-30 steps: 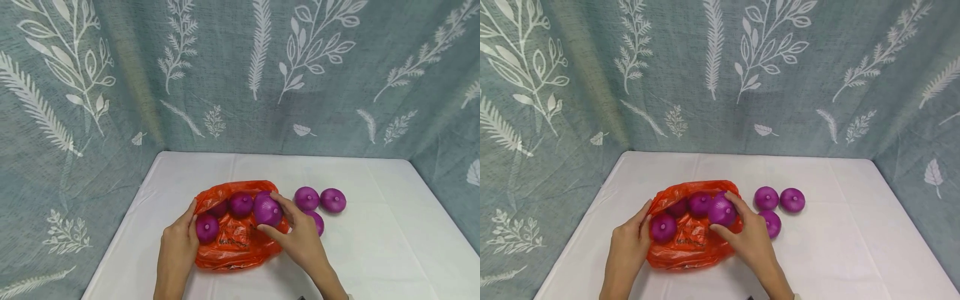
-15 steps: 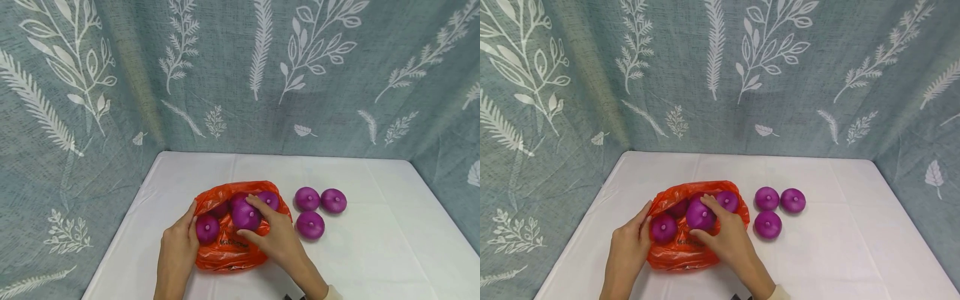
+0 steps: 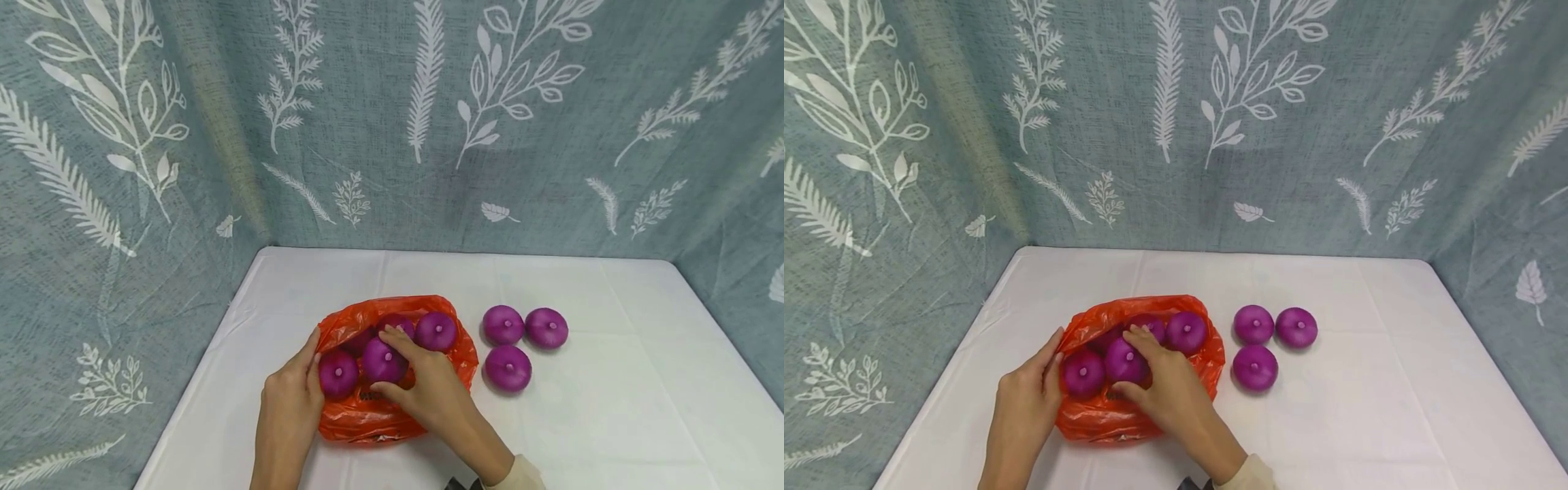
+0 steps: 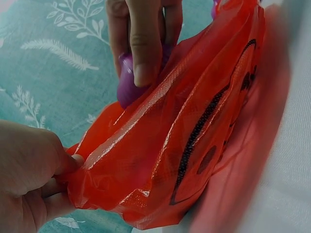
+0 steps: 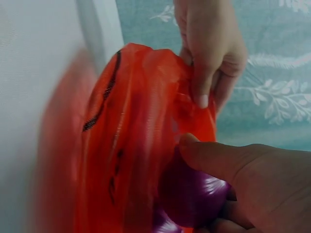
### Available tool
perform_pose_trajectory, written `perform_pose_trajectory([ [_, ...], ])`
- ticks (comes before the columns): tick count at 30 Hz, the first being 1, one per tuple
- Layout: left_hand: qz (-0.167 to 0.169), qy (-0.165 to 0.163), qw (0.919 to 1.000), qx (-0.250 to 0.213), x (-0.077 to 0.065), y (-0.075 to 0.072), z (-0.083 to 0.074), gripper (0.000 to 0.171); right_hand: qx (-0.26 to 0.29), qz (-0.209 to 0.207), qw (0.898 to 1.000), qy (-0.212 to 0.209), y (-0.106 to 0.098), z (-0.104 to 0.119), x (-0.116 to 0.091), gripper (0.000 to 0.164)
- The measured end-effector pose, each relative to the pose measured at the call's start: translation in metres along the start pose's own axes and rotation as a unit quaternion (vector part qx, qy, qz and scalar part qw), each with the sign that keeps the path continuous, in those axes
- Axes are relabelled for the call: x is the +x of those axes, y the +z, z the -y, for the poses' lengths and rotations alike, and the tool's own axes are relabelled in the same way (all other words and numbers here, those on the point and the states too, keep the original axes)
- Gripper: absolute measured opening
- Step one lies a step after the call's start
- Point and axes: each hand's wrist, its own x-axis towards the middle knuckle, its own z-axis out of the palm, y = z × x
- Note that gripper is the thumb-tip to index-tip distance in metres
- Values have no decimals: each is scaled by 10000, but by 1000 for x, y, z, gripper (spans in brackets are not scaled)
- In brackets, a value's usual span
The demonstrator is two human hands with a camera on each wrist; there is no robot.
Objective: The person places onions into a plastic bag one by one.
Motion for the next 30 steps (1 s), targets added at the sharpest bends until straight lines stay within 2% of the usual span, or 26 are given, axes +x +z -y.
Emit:
perform_pose_trajectory([
  [9,22,-46,10000,26,-1,-1,0,46,-359,262,9990,-100,15,-1,4,74],
  [23,-43,16,10000,-61,1,-2,-2,44,-583,231,9973,-380,26,-3,7,70],
  [30,14,-23,10000,-40,0,-2,-1,44,-727,318,9964,-296,31,-3,5,71],
])
